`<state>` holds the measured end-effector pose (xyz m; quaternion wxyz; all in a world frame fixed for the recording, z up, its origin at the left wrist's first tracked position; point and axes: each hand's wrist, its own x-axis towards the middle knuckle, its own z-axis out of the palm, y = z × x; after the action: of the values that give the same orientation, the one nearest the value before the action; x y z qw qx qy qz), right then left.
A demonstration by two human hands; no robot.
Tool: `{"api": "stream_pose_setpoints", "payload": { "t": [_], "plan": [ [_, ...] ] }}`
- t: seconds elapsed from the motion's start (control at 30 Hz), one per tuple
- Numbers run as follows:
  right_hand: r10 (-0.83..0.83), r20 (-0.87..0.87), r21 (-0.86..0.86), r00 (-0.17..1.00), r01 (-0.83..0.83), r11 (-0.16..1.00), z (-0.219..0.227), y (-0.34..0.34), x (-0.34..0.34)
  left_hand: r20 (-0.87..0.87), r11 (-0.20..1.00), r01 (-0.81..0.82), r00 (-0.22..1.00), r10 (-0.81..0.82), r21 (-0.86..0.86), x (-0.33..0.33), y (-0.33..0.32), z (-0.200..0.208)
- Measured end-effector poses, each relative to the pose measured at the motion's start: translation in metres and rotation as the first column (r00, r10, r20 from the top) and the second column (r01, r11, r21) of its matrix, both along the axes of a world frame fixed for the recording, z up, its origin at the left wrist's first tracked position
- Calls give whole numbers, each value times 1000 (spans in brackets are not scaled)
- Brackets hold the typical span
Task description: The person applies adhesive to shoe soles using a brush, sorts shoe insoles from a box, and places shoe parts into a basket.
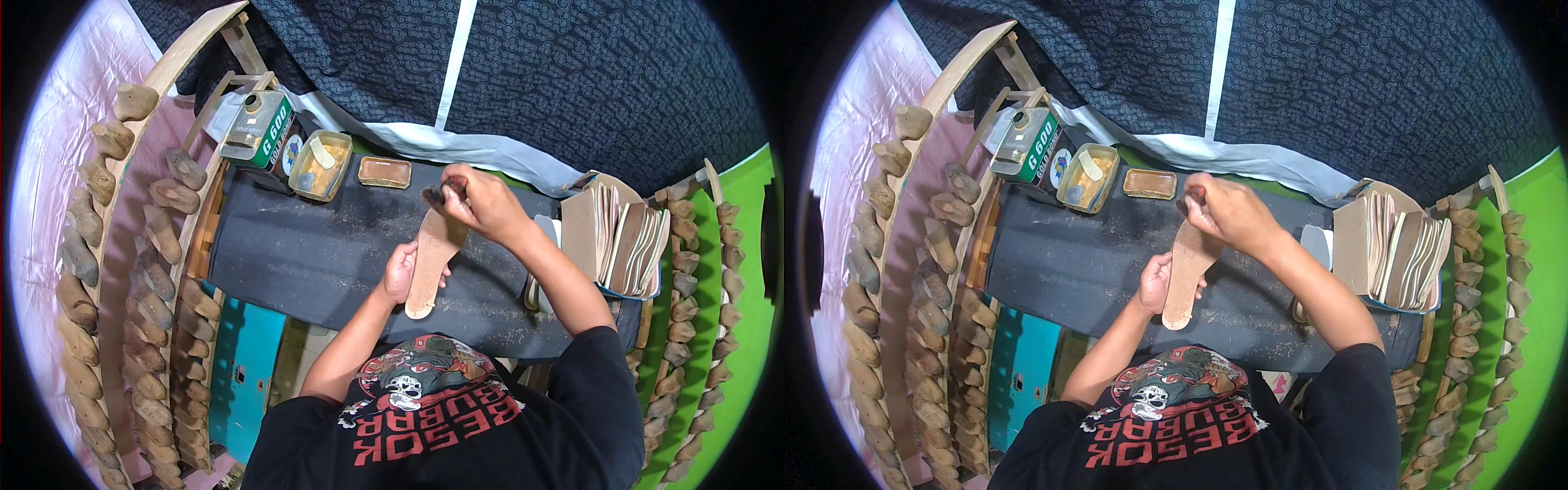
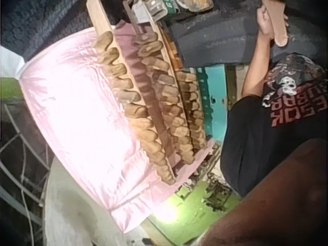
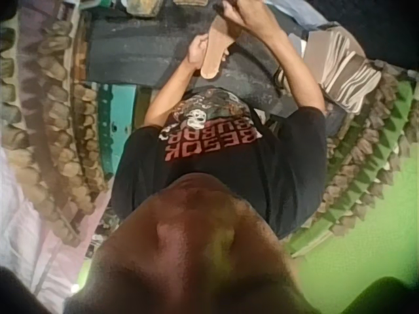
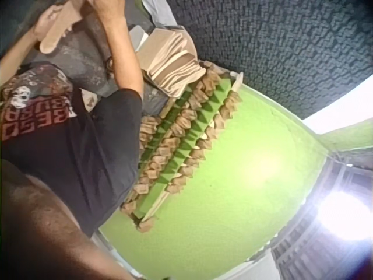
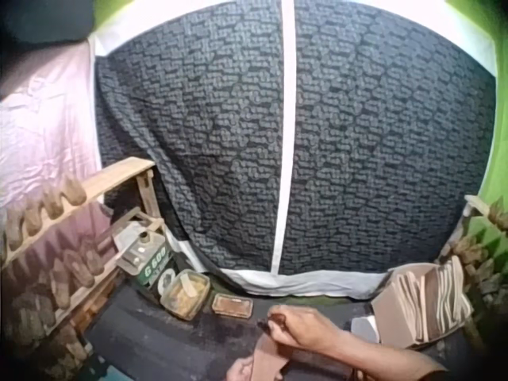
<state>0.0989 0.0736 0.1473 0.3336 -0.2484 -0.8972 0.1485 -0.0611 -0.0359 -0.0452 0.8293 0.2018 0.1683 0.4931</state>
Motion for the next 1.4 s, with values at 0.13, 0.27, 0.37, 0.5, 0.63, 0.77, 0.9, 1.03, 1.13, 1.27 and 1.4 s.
{"api": "stream_pose_setpoints", "payload": {
  "t": [0.13, 0.27, 0.37, 0.5, 0.63, 0.77, 0.9, 1.03, 1.13, 1.27, 1.4],
  "plan": [
    [18, -8, 31, 1000, -18, 999, -5, -5, -1, 0, 1000, -5, 1000, 5, -23, 3, -1, 1],
    [189, 10, -62, 982, -188, 980, -7, -31, -7, 51, 999, 24, 998, -23, -21, 0, -1, -4],
    [166, -22, -65, 986, -168, 984, -10, -31, -7, 87, 999, 35, 996, -33, -30, 1, 0, -3],
    [11, -32, -148, 999, -16, 989, -12, 2, -5, 67, 999, -13, 998, 14, -29, -3, -1, 1],
    [-129, -156, -306, 979, 77, 949, -31, 51, -20, 38, 999, -30, 999, 31, -26, -6, -10, 0],
    [-38, -50, -289, 998, 22, 957, -65, 84, -41, 55, 996, -58, 997, 61, -61, -17, -19, -1],
    [50, 64, -304, 997, -28, 952, -106, 108, -65, 82, 985, -119, 988, 130, -125, -32, -30, -4],
    [57, 145, -275, 988, -15, 961, -128, 117, -76, 66, 975, -169, 982, 180, -144, -43, -35, -7],
    [37, 129, -266, 991, -2, 964, -133, 119, -76, 30, 969, -201, 978, 207, -142, -48, -34, -9],
    [-8, 44, -337, 999, 22, 941, -121, 114, -73, 33, 966, -219, 974, 226, -139, -48, -34, -7],
    [-87, -12, -428, 996, 73, 901, -124, 117, -66, 85, 971, -202, 973, 214, -132, -40, -30, 1]
  ]
}}
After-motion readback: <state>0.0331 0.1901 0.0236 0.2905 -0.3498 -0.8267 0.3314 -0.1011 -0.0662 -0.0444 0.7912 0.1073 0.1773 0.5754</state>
